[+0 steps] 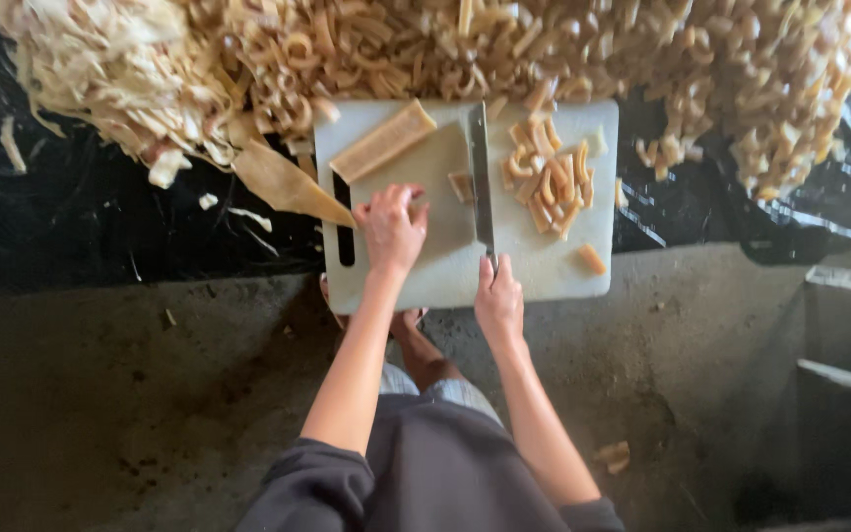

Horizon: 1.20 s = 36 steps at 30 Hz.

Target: The person slices a flat, tan-colored food sheet into strips and then into smaller pieces using a cleaver on a white cutting board. The cut pieces are gathered and added to a large pile of similar pieces on a black plastic sheet. The person briefly dips a piece into a metal bowl of water before resuming cutting.

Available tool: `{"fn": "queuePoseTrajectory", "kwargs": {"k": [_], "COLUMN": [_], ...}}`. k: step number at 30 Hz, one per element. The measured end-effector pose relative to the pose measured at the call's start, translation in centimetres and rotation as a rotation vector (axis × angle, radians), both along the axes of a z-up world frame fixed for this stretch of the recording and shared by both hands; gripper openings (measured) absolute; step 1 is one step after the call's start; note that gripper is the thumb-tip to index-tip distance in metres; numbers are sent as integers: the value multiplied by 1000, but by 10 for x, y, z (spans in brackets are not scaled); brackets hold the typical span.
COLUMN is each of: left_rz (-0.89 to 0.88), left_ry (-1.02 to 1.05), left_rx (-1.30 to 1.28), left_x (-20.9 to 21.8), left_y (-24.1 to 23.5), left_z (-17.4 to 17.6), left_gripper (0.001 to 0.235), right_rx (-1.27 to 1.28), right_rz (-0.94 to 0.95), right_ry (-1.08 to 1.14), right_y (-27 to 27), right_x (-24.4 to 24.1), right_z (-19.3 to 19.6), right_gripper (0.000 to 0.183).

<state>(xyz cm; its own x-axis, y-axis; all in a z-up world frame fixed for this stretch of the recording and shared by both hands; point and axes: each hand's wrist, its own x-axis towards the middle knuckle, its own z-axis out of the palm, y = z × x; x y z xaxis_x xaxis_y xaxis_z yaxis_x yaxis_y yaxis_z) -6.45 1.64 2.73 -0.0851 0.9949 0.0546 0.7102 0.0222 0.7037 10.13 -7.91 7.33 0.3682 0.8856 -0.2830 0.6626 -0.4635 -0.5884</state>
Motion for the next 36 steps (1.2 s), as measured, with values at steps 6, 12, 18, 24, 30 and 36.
{"fn": "queuePoseTrajectory", "kwargs": {"k": [6,12,18,24,30,36], "left_rz": [-36,1,62,-140,-279,-221], "left_ry": [-16,-7,56,202,231,-78], "left_rx": [-4,5,22,-106,-291,-413], "left_x": [8,-13,-33,-68,-50,-44], "left_y": [4,-6,-9,-14,-14,-23], "left_z": [1,-3,2,17,17,10], "left_gripper": [30,28,27,37,36,31], "right_rx": [29,209,-29,4,-48,-119], "right_rz": [-6,8,203,127,-299,58], "right_ry": [87,355,-107,-104,501,165], "right_y": [15,2,-5,5,-5,-37], "right_x": [12,22,42,44,36,28], "right_z": [7,30,4,-18,5,12], "right_gripper": [32,31,38,45,37,33]}}
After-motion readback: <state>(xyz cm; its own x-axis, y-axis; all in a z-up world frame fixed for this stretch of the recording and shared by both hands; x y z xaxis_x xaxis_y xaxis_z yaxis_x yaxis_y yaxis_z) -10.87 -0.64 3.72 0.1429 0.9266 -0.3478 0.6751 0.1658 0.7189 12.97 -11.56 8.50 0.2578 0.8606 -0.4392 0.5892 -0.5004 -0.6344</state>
